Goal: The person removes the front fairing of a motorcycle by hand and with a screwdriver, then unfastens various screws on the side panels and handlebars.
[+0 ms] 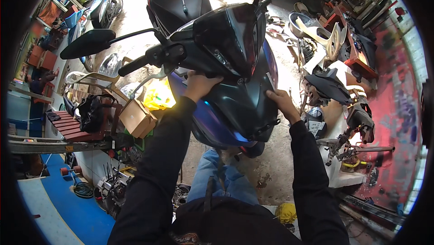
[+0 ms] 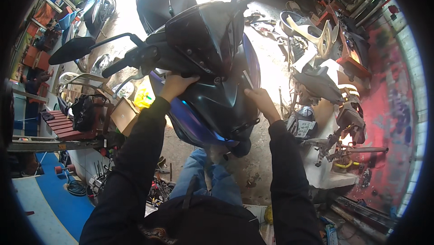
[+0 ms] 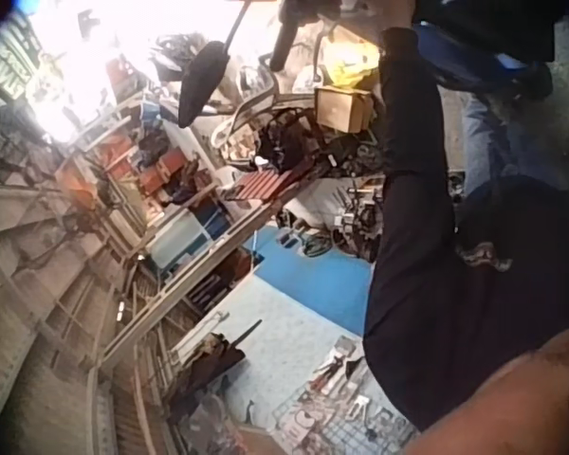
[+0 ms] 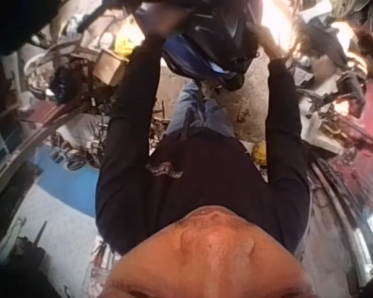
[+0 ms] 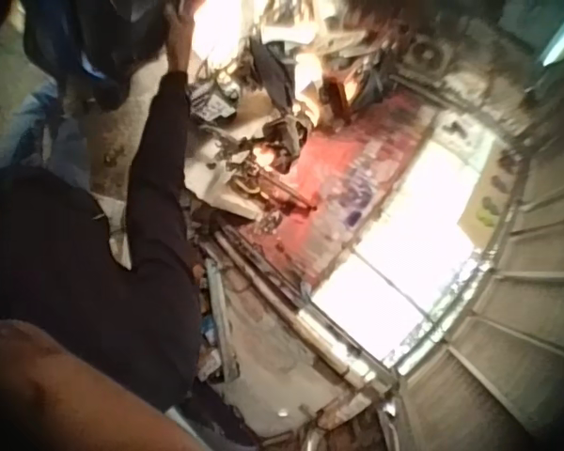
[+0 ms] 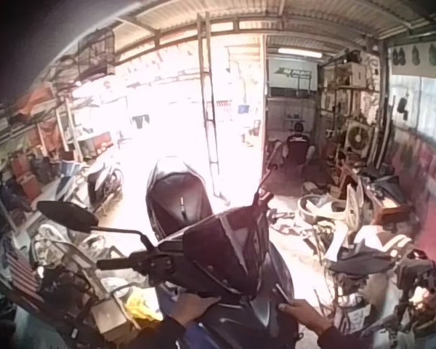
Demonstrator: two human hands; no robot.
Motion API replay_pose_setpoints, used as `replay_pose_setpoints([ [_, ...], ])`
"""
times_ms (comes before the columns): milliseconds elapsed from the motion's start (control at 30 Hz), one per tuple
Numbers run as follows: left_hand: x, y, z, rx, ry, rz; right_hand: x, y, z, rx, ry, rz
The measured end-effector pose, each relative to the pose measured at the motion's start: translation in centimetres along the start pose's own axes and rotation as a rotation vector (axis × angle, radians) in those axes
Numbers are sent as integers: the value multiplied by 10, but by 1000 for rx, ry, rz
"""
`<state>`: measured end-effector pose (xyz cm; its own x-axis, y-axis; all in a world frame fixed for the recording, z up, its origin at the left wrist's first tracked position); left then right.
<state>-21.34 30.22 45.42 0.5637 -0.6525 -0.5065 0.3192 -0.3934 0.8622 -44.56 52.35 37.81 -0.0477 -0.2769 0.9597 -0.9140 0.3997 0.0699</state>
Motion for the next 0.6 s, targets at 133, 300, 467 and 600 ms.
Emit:
replay_pose_setpoints([
  [133,-3,-25,-67,-672,214,-86,1,3,-4,-142,-88,244],
  [300,-20,-70,-114,-803,558,-833,15,2,-1,-90,-128,237],
  [467,-38,-72,-103,-501,421,-1119,18,5,-3,-87,-171,307],
  [600,-50,-109,-68,-118,559,-1907,27,-1,-4,-86,-129,227],
])
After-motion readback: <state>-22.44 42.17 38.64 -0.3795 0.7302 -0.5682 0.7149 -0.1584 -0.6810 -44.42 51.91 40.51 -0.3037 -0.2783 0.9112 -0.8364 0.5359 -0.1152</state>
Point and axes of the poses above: each hand's wrist, its own z-axis towards the middle knuckle, its own y-axis out of the back of the hand, x = y × z, the point moved 4 cm from there along z, towards the middle knuckle, and after that the axes turned 14 degrees about z, right-handed, at the moved point
